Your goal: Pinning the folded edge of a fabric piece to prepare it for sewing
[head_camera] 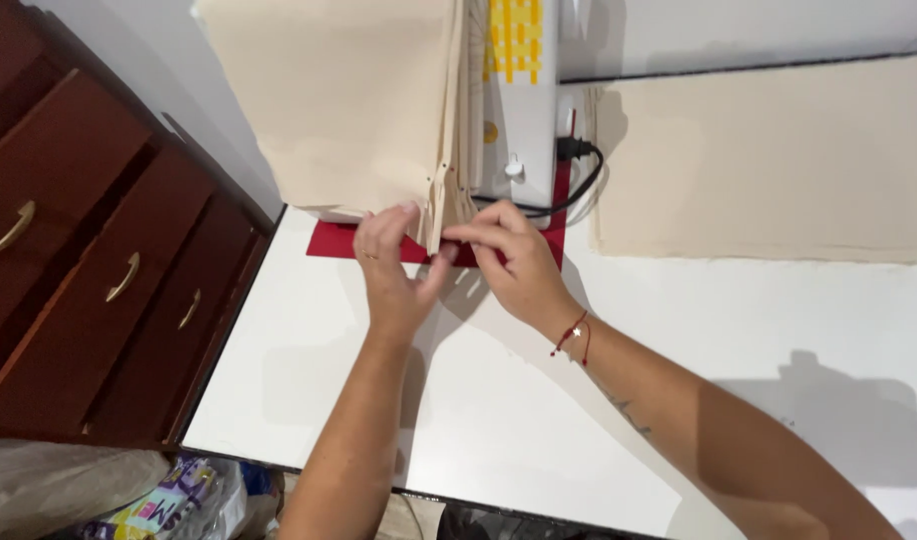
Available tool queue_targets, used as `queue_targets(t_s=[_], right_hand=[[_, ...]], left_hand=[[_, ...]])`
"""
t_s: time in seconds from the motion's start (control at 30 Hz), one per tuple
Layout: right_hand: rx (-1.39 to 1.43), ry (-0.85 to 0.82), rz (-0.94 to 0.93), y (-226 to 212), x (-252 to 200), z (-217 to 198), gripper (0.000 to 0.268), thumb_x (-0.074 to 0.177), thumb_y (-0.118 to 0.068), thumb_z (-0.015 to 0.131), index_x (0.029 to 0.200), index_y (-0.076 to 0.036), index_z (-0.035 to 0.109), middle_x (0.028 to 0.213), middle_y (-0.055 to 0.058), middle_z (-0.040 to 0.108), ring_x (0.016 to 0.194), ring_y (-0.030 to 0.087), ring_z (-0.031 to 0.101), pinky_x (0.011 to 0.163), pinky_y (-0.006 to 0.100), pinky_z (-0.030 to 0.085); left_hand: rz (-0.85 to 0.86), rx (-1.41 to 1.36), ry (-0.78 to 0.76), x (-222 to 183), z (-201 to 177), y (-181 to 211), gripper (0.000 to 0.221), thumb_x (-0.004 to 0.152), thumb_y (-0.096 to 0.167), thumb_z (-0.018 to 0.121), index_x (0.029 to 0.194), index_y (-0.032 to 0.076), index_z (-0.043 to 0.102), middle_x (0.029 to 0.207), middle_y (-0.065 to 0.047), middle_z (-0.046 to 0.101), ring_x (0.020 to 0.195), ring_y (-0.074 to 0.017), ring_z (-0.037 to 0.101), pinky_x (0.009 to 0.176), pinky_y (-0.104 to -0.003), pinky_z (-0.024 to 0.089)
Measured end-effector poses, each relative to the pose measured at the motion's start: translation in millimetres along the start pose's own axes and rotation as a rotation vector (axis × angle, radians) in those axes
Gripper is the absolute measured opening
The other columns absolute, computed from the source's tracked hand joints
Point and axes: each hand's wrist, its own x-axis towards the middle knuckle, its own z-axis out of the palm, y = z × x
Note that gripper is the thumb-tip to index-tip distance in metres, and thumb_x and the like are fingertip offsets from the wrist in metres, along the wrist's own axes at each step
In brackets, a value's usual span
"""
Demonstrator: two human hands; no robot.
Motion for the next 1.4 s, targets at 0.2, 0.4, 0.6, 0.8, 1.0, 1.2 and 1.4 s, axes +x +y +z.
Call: queue_targets(t_s=[0.2, 0.4, 0.6, 0.8, 1.0, 1.2, 1.4], right_hand=[[0.019, 0.045, 0.086, -5, 8, -3, 0.035, 0.096, -0.009, 0.064, 0.131, -0.013, 0.064, 0.1, 0.005, 0.066, 0.092, 0.02, 0.069, 0.091, 0.038, 0.053], [-0.043, 0.021, 0.059, 1, 4, 3, 0.033, 0.094, -0.01, 0.068, 0.128, -0.012, 0.065, 0.098, 0.005, 0.066, 0.091, 0.023, 0.071, 0.088, 0.038, 0.053], [-0.117, 0.077, -0.025, 13, -6, 12, 0.026, 0.094, -0.009, 0.071, 0.12, -0.011, 0.073, 0.111, 0.005, 0.063, 0.097, 0.027, 0.068, 0.094, 0.038, 0.051], [-0.184, 0.086, -0.117, 19, -14, 21, 0.027, 0.093, -0.012, 0.071, 0.12, -0.018, 0.074, 0.13, 0.005, 0.059, 0.113, 0.025, 0.065, 0.102, 0.036, 0.044], [-0.187, 0.116, -0.105, 15, -19, 22, 0.024, 0.093, -0.011, 0.07, 0.116, -0.019, 0.074, 0.129, 0.001, 0.06, 0.117, 0.021, 0.065, 0.102, 0.035, 0.042], [-0.055, 0.131, -0.114, 15, -9, 4, 0.017, 0.091, -0.007, 0.071, 0.103, -0.019, 0.072, 0.116, -0.001, 0.066, 0.114, 0.025, 0.066, 0.103, 0.037, 0.047], [-0.19, 0.141, -0.156, 54, 14, -132, 0.024, 0.09, 0.003, 0.073, 0.109, -0.01, 0.072, 0.099, 0.008, 0.069, 0.094, 0.028, 0.071, 0.089, 0.038, 0.057]], left_hand=[[-0.03, 0.047, 0.137, -2, 3, -11, 0.048, 0.083, 0.003, 0.076, 0.128, 0.013, 0.064, 0.106, 0.003, 0.07, 0.106, -0.0201, 0.065, 0.11, -0.043, 0.042], [-0.01, 0.051, 0.12, -3, 0, -17, 0.042, 0.083, 0.004, 0.076, 0.123, 0.014, 0.066, 0.113, 0.004, 0.071, 0.104, -0.0206, 0.066, 0.106, -0.043, 0.045], [0.044, 0.034, 0.047, -4, -4, -22, 0.06, 0.08, 0.036, 0.091, 0.13, 0.013, 0.065, 0.129, -0.002, 0.064, 0.122, -0.0278, 0.058, 0.119, -0.05, 0.033], [0.079, 0.163, -0.056, -8, 3, -24, 0.078, 0.078, 0.028, 0.093, 0.146, 0.019, 0.055, 0.148, -0.003, 0.051, 0.137, -0.0294, 0.048, 0.123, -0.057, 0.026], [0.068, 0.122, 0.0, -8, 2, -25, 0.06, 0.087, 0.016, 0.082, 0.142, 0.016, 0.059, 0.144, -0.003, 0.056, 0.133, -0.0288, 0.053, 0.122, -0.052, 0.029], [0.124, 0.099, -0.035, -9, 5, -29, 0.069, 0.081, 0.031, 0.092, 0.14, 0.013, 0.062, 0.143, -0.008, 0.056, 0.132, -0.0326, 0.053, 0.123, -0.054, 0.027], [0.157, 0.096, -0.054, -10, 9, -29, 0.062, 0.083, 0.032, 0.091, 0.135, 0.01, 0.066, 0.143, -0.011, 0.057, 0.132, -0.0351, 0.053, 0.124, -0.055, 0.026]])
